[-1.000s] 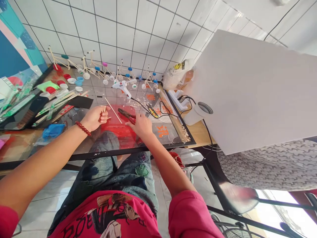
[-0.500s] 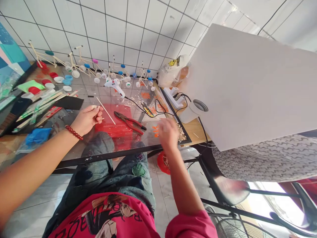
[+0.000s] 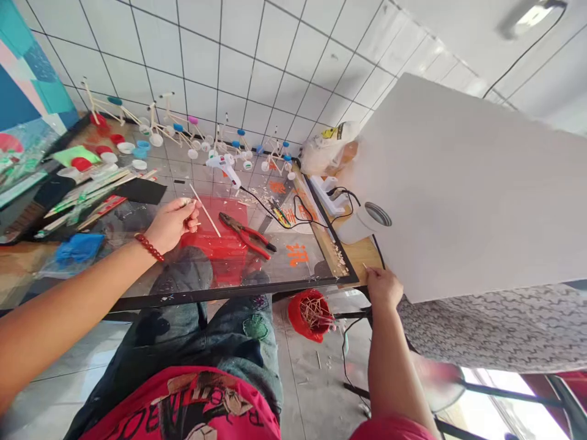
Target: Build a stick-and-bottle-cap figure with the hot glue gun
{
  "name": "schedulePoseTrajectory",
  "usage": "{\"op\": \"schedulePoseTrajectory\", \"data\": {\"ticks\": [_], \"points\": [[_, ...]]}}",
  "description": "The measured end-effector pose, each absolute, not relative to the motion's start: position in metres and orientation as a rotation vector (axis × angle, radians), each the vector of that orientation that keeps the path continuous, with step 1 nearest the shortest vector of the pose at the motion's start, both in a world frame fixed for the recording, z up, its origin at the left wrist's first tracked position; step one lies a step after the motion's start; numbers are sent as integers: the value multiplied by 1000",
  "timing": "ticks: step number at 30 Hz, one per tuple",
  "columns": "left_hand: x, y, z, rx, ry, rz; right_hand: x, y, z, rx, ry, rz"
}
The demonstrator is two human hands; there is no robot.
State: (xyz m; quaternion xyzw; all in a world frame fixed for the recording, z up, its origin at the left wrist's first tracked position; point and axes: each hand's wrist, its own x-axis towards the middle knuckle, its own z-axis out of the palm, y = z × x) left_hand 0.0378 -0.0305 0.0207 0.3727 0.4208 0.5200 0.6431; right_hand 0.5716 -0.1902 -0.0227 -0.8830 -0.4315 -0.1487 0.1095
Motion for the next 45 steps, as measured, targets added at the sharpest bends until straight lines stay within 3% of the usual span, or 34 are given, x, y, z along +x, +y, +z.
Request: {"op": "schedulePoseTrajectory", "data": {"ticks": [4,7,14,18,26,33,45], "points": [[34,-27,20,706,831,1236,547,-180,12,-2652,-1138,-334],[32,-25,21,563,665,1163,473,-163,37,-2216,-1147,-443],[31,-27,24,547,678,1112,234,-73,38,-1342,-1614,691],[30,-26,20,521,672,1154,178,-31,14,-1200,-1490,936],[33,-23,14,563,669,1137,187,-31,3,-1146,-1611,827],[34,-31,17,612,687,1024,209,-34,13,-1019,-1952,307],[35,-38,18,776,706,888,206,-35,11,-937,-2081,375]]}}
